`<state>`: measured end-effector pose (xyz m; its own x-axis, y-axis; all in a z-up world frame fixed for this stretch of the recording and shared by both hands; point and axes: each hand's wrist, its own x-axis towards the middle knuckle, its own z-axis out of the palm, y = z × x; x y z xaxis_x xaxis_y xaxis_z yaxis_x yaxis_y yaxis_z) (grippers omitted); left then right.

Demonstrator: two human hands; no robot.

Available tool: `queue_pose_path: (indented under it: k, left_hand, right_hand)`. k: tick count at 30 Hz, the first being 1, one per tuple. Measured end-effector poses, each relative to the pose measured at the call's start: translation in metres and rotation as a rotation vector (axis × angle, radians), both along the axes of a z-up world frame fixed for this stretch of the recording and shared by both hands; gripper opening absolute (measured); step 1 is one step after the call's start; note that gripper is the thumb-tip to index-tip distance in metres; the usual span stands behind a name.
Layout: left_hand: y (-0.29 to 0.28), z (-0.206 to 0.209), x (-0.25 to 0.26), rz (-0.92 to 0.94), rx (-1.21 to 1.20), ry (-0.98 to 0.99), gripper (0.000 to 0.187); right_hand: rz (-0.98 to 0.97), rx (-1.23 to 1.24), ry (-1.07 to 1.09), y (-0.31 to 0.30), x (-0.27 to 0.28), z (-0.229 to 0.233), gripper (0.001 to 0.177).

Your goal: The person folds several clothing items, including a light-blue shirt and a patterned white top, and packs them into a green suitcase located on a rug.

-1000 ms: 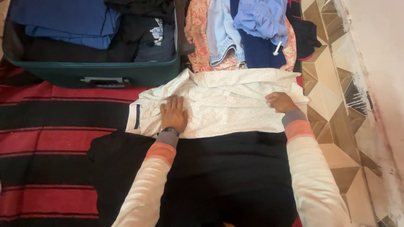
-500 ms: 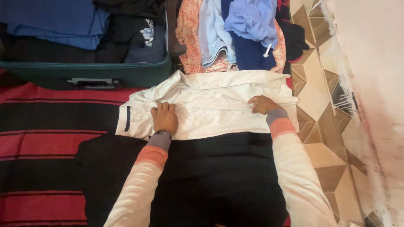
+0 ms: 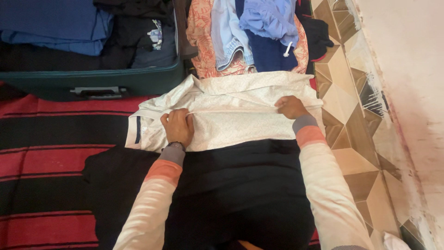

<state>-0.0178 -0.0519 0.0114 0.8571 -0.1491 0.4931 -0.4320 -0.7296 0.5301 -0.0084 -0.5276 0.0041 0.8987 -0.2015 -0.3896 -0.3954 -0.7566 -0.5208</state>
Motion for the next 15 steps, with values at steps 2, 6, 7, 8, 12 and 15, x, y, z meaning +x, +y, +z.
queue_pose_path:
  k: [2, 6, 7, 8, 12, 15]
  left_hand:
    - [0.0, -0.001, -0.001, -0.032, -0.049, -0.057, 0.015]
    - [0.0, -0.003, 0.001, -0.037, -0.018, -0.012, 0.013]
    - [0.0, -0.003, 0.001, -0.031, -0.002, 0.002, 0.013]
    - [-0.001, -0.003, 0.001, -0.031, 0.017, 0.002, 0.013]
    - [0.0, 0.002, 0.003, -0.031, 0.036, 0.006, 0.014]
    - [0.002, 0.011, 0.0, -0.077, 0.004, -0.043, 0.013]
  right_hand:
    - [0.063, 0.201, -0.098, 0.004, 0.007, -0.005, 0.042]
    - [0.248, 0.235, 0.006, 0.011, 0.015, -0.014, 0.058]
    - [0.249, 0.138, 0.075, 0.015, 0.016, -0.016, 0.063]
    - [0.251, 0.038, 0.142, 0.018, 0.017, -0.015, 0.068]
    - [0.257, -0.33, 0.296, 0.023, 0.011, 0.002, 0.064]
    - [0.199, -0.244, 0.284, 0.016, 0.002, 0.008, 0.059]
